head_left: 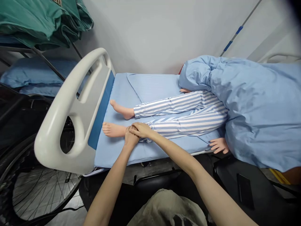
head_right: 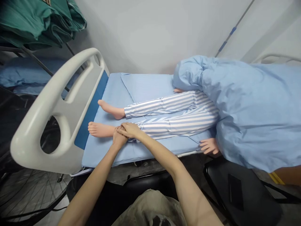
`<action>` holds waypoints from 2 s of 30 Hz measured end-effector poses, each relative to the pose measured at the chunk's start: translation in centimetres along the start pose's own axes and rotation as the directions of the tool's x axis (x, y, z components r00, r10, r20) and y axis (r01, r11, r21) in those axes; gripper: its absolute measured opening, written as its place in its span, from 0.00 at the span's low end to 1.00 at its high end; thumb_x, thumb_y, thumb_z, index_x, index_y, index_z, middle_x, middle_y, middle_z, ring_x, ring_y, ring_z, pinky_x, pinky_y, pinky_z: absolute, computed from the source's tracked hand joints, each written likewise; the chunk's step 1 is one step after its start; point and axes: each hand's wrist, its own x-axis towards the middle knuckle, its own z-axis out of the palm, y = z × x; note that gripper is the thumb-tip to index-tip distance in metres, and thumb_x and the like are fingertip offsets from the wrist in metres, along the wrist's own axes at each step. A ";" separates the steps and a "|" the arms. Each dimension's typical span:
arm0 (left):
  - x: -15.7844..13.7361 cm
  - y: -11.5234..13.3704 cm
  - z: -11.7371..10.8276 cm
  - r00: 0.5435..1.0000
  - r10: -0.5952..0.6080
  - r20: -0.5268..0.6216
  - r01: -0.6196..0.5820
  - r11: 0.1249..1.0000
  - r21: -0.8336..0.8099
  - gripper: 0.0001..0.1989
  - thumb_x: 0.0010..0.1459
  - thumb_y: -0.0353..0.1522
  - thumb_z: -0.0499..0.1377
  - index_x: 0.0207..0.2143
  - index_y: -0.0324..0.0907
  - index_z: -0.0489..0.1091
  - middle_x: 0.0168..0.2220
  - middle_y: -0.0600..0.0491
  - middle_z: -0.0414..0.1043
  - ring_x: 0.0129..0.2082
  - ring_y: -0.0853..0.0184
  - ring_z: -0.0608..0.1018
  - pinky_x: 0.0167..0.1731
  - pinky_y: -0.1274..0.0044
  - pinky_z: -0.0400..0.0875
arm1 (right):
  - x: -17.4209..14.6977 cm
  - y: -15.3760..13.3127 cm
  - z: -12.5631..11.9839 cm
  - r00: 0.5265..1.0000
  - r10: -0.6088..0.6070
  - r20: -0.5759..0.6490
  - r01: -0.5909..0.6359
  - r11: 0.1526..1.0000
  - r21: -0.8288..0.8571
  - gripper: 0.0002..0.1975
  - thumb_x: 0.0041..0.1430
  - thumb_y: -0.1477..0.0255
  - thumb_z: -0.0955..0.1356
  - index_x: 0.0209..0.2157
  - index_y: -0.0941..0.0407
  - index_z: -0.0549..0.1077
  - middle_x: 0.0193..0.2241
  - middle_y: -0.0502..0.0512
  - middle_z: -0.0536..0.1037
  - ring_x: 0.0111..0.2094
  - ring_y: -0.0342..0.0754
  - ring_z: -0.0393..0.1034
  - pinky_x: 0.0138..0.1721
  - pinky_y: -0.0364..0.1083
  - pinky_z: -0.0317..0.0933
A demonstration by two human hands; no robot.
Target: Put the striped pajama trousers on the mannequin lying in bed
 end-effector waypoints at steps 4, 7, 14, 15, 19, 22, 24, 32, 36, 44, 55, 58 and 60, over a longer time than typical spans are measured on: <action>-0.3 -0.5 -0.7 0.991 0.079 0.108 -0.097 0.981 0.168 0.20 0.57 0.25 0.53 0.52 0.36 0.74 0.50 0.35 0.74 0.50 0.53 0.74 0.53 0.65 0.64 | 0.1 -0.1 0.0 0.999 -0.015 -0.028 0.016 0.999 0.032 0.23 0.71 0.55 0.60 0.52 0.58 0.72 0.51 0.62 0.76 0.49 0.52 0.71 0.48 0.47 0.61; 0.1 -1.3 -1.6 0.992 0.080 0.097 -0.098 0.975 0.201 0.19 0.58 0.24 0.51 0.50 0.36 0.74 0.48 0.36 0.75 0.48 0.53 0.75 0.52 0.64 0.65 | 0.4 -0.4 0.0 0.999 -0.033 -0.042 0.036 0.997 0.068 0.24 0.71 0.54 0.59 0.51 0.57 0.72 0.50 0.60 0.77 0.49 0.51 0.72 0.49 0.47 0.61; -0.9 -3.8 -4.2 0.989 0.122 -0.085 -0.103 0.974 0.201 0.16 0.60 0.26 0.49 0.45 0.36 0.75 0.43 0.37 0.76 0.47 0.51 0.74 0.56 0.62 0.62 | 1.4 -1.4 0.2 0.999 -0.010 0.036 0.002 0.978 0.208 0.28 0.65 0.47 0.63 0.54 0.53 0.71 0.51 0.59 0.78 0.50 0.54 0.74 0.51 0.49 0.65; -1.5 -3.8 -4.1 0.981 0.136 -0.139 -0.110 0.978 0.179 0.17 0.61 0.26 0.49 0.45 0.36 0.74 0.44 0.38 0.76 0.49 0.52 0.73 0.58 0.62 0.60 | 1.6 -1.4 0.3 0.999 -0.016 0.049 0.004 0.972 0.236 0.27 0.66 0.48 0.63 0.55 0.53 0.72 0.52 0.58 0.78 0.51 0.53 0.74 0.52 0.49 0.65; -4.7 -2.7 -2.4 0.930 0.081 -0.358 -0.056 0.995 0.080 0.15 0.62 0.28 0.49 0.45 0.37 0.74 0.49 0.38 0.73 0.53 0.53 0.72 0.58 0.61 0.61 | 2.2 -0.8 0.6 0.994 -0.019 0.109 -0.005 0.976 0.216 0.26 0.67 0.52 0.62 0.56 0.54 0.73 0.54 0.57 0.77 0.54 0.54 0.73 0.57 0.50 0.63; -7.4 -1.7 -0.1 0.897 -0.129 -0.424 0.109 0.991 -0.072 0.11 0.61 0.31 0.51 0.40 0.39 0.72 0.43 0.39 0.73 0.47 0.54 0.73 0.51 0.63 0.66 | 2.3 -0.5 1.0 0.992 0.004 0.129 -0.014 0.997 0.079 0.30 0.63 0.55 0.66 0.62 0.55 0.68 0.60 0.60 0.73 0.58 0.57 0.70 0.57 0.51 0.64; -8.7 -1.6 1.3 0.883 -0.267 -0.386 0.200 0.958 -0.205 0.09 0.60 0.31 0.51 0.38 0.41 0.70 0.39 0.42 0.72 0.42 0.57 0.74 0.46 0.67 0.69 | 2.2 -0.7 1.4 0.991 0.001 0.136 0.006 0.998 -0.055 0.36 0.58 0.56 0.70 0.64 0.57 0.65 0.59 0.63 0.73 0.56 0.59 0.71 0.54 0.52 0.66; -9.3 -2.7 3.7 0.955 -0.195 -0.223 0.199 0.980 -0.005 0.09 0.58 0.28 0.51 0.33 0.39 0.71 0.35 0.42 0.74 0.39 0.55 0.74 0.43 0.66 0.68 | 2.3 -2.2 4.0 0.991 0.131 -0.032 -0.131 0.883 -0.451 0.22 0.56 0.71 0.70 0.52 0.60 0.69 0.44 0.65 0.79 0.45 0.58 0.76 0.47 0.52 0.68; -9.3 -2.0 4.0 0.942 -0.190 -0.276 0.236 0.961 0.146 0.16 0.59 0.29 0.52 0.46 0.33 0.73 0.47 0.36 0.74 0.48 0.49 0.74 0.46 0.62 0.67 | 2.3 -2.3 3.7 0.993 0.118 -0.009 -0.110 0.884 -0.455 0.24 0.56 0.67 0.71 0.52 0.60 0.68 0.43 0.64 0.80 0.44 0.57 0.77 0.46 0.51 0.67; -9.2 -2.8 5.4 0.943 -0.144 -0.299 0.185 0.976 0.114 0.22 0.60 0.28 0.49 0.52 0.29 0.74 0.55 0.33 0.72 0.58 0.49 0.72 0.59 0.60 0.63 | 1.4 -3.9 1.2 0.991 0.134 0.031 -0.106 0.886 -0.452 0.24 0.57 0.65 0.71 0.53 0.58 0.68 0.44 0.63 0.80 0.43 0.57 0.78 0.42 0.48 0.66; -8.8 -3.0 5.1 0.983 -0.137 -0.122 0.158 0.970 0.187 0.29 0.64 0.33 0.47 0.64 0.29 0.65 0.67 0.35 0.58 0.68 0.47 0.61 0.66 0.53 0.53 | 0.2 -8.1 -14.6 0.999 -0.001 -0.050 -0.016 0.939 -0.344 0.30 0.52 0.59 0.71 0.55 0.56 0.66 0.43 0.58 0.80 0.43 0.59 0.76 0.36 0.47 0.66; -8.8 -3.0 5.1 0.983 -0.145 -0.110 0.166 0.964 0.207 0.30 0.65 0.34 0.45 0.65 0.29 0.64 0.68 0.36 0.56 0.69 0.48 0.60 0.67 0.54 0.51 | -0.9 -8.8 -22.0 0.978 -0.111 -0.175 0.058 0.956 -0.288 0.29 0.52 0.63 0.71 0.55 0.58 0.67 0.45 0.55 0.80 0.45 0.55 0.76 0.42 0.47 0.68; -8.8 -2.9 5.0 0.983 -0.147 -0.106 0.168 0.961 0.220 0.31 0.66 0.35 0.43 0.66 0.26 0.63 0.69 0.35 0.55 0.69 0.47 0.59 0.67 0.54 0.50 | -1.9 -8.8 -27.2 0.937 -0.204 -0.285 0.123 0.953 -0.277 0.30 0.52 0.66 0.70 0.56 0.63 0.68 0.50 0.55 0.78 0.51 0.53 0.73 0.49 0.46 0.66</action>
